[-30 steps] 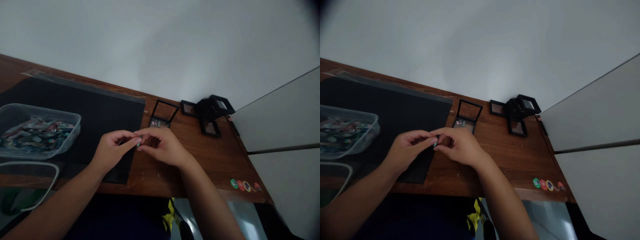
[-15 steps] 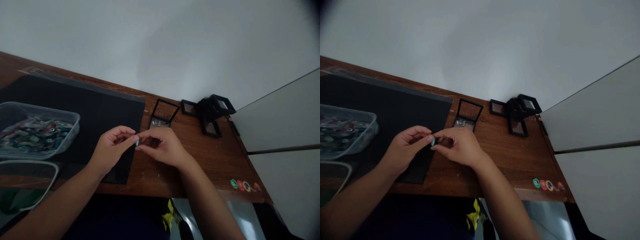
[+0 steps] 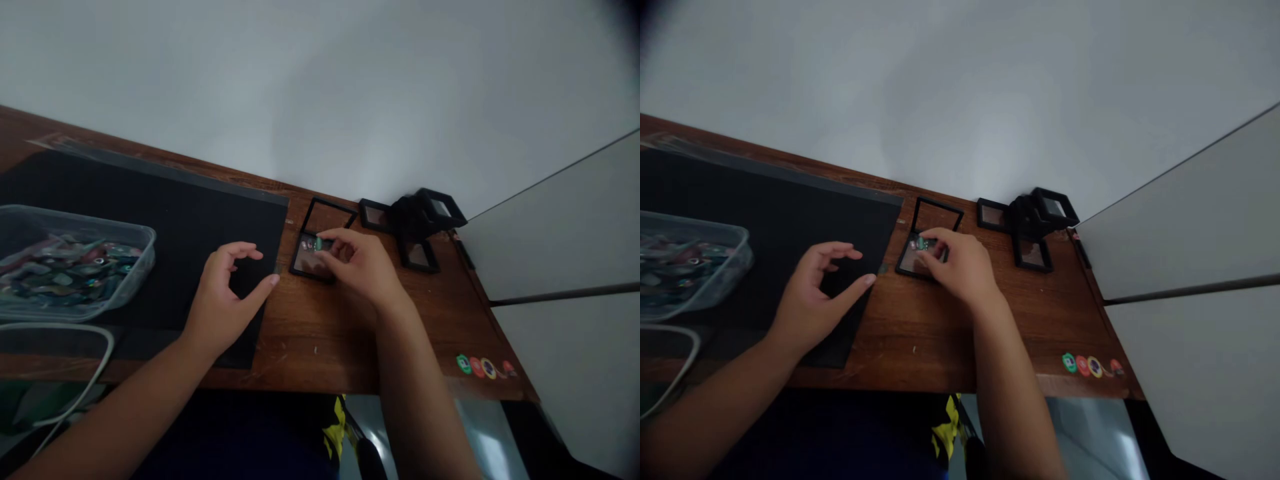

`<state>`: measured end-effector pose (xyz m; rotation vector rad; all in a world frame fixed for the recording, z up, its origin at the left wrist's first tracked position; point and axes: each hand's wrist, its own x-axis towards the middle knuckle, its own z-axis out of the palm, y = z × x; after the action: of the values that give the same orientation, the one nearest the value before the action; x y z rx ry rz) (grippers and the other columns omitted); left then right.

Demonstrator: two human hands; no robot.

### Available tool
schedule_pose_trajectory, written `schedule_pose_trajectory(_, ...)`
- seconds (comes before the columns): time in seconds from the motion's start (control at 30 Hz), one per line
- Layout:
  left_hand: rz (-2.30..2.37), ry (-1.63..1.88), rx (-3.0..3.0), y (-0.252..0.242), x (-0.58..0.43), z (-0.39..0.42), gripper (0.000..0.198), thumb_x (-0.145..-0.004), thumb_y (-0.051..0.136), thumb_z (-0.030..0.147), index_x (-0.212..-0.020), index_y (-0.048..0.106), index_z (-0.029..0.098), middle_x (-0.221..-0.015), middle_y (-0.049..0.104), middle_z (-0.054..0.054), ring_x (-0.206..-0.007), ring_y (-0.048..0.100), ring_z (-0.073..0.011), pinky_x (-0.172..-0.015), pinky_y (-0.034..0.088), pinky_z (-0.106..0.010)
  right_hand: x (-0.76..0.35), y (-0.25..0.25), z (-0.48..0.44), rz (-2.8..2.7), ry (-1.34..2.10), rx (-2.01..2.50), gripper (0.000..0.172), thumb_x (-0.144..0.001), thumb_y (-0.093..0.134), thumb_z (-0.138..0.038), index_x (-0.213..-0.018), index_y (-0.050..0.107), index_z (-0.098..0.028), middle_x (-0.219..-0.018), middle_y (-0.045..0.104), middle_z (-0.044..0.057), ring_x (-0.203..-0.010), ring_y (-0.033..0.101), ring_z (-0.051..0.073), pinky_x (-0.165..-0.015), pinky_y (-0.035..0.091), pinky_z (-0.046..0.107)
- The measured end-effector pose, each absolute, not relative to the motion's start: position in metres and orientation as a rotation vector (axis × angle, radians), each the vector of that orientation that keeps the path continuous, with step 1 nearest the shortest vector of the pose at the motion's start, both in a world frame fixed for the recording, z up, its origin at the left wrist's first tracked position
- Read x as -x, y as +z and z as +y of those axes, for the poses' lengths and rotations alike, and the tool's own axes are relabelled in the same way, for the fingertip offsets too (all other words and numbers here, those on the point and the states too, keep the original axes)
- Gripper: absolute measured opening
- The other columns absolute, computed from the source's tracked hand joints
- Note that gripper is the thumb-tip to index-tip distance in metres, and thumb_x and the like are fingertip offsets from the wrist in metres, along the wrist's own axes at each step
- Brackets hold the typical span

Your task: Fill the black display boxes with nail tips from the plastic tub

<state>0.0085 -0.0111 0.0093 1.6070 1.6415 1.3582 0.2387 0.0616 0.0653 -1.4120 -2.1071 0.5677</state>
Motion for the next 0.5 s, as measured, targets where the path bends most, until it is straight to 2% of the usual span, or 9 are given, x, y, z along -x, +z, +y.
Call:
schedule_pose_trajectory(0.1,1.687,1.047,-1.943,0.009,-0.010,-0.011,0.036,-0.089,0.070,0.037,-0.123,0.065,0.024,-0.127,0.069,-0.011,-0.126,0.055,-0.0340,-0.106,0.043,-0.054,-0.254,0.065,0.071,-2.098,0.572,1.579,0.028,-0.084,0.077,-0.031,-0.110,0.079,-0.024,-0.073,0.068,-0.001,-0.061,0.054,0.013,-0.058,0.037,0.026)
schedule_pose_trajectory(0.2,1.685,0.789,-2.137,0.010,-0.013,-0.011,0.029,-0.095,0.061,0.038,-0.119,0.074,0.028,-0.138,0.067,-0.010,-0.135,0.049,-0.0399,-0.106,0.039,-0.062,-0.257,0.063,0.074,-2.132,0.602,1.686,0.027,-0.083,0.077,-0.030,-0.110,0.079,-0.025,-0.074,0.069,-0.001,-0.064,0.056,0.014,-0.059,0.036,0.027)
schedule_pose_trajectory(0.33,1.729,0.676,-2.220,0.011,-0.015,-0.012,0.032,-0.100,0.054,0.038,-0.122,0.075,0.030,-0.146,0.065,-0.006,-0.141,0.048,-0.0385,-0.107,0.040,-0.061,-0.253,0.062,0.073,-2.173,0.585,1.817,0.026,-0.082,0.079,-0.036,-0.106,0.080,-0.027,-0.077,0.071,0.000,-0.068,0.058,0.015,-0.059,0.034,0.028)
schedule_pose_trajectory(0.5,1.751,0.689,-2.216,0.012,-0.014,-0.014,0.036,-0.100,0.053,0.037,-0.127,0.073,0.025,-0.143,0.068,-0.006,-0.138,0.053,-0.0371,-0.106,0.042,-0.060,-0.249,0.060,0.074,-2.184,0.587,1.852,0.026,-0.084,0.078,-0.034,-0.109,0.080,-0.028,-0.077,0.072,0.000,-0.070,0.060,0.016,-0.060,0.034,0.029)
